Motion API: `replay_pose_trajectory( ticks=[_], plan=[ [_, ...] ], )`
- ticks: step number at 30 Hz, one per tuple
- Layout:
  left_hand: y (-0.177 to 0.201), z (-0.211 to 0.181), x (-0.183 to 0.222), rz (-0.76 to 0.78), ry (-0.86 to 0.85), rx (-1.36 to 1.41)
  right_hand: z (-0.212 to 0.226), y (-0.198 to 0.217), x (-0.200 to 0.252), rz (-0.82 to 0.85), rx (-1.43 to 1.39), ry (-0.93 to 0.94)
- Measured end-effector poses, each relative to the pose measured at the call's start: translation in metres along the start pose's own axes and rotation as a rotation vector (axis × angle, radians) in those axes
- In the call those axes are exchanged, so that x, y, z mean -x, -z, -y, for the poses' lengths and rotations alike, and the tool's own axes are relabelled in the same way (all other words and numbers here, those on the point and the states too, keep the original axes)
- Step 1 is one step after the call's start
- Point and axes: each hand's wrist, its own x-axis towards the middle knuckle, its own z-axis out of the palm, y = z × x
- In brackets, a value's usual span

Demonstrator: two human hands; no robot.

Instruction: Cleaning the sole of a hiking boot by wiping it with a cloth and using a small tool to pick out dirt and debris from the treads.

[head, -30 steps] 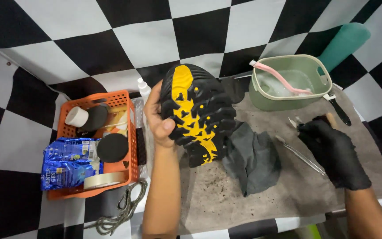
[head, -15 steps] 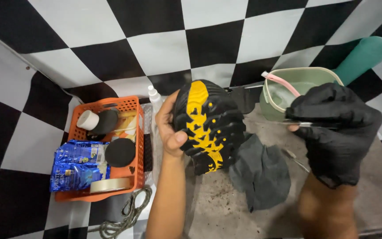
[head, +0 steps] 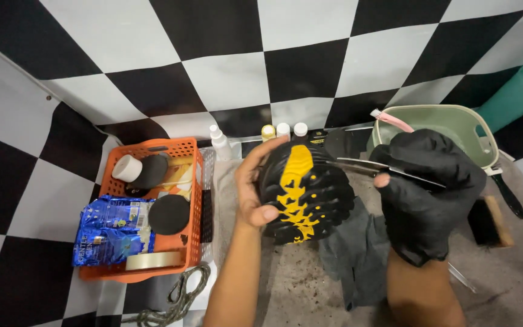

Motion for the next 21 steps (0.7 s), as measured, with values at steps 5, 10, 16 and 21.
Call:
replay_pose_trajectory(
  ticks=[5,10,16,21],
  plan=[
    [-0.002,-0.007,-0.004,0.068,0.053,-0.021,0.026,-0.013,-0.016,0.097,0.068,0.002],
    [0.005,-0.027,-0.008,0.117,0.126,0.000,0.012,-0.016,-0.012,0.083,-0.003,-0.039],
    [0.013,-0.060,-0.010,0.202,0.327,-0.142,0.005,-0.029,-0.007,0.056,-0.043,-0.056],
    [0.011,-0.055,-0.009,0.213,0.145,-0.264,0.013,-0.032,0.001,-0.025,-0.032,-0.210]
  ],
)
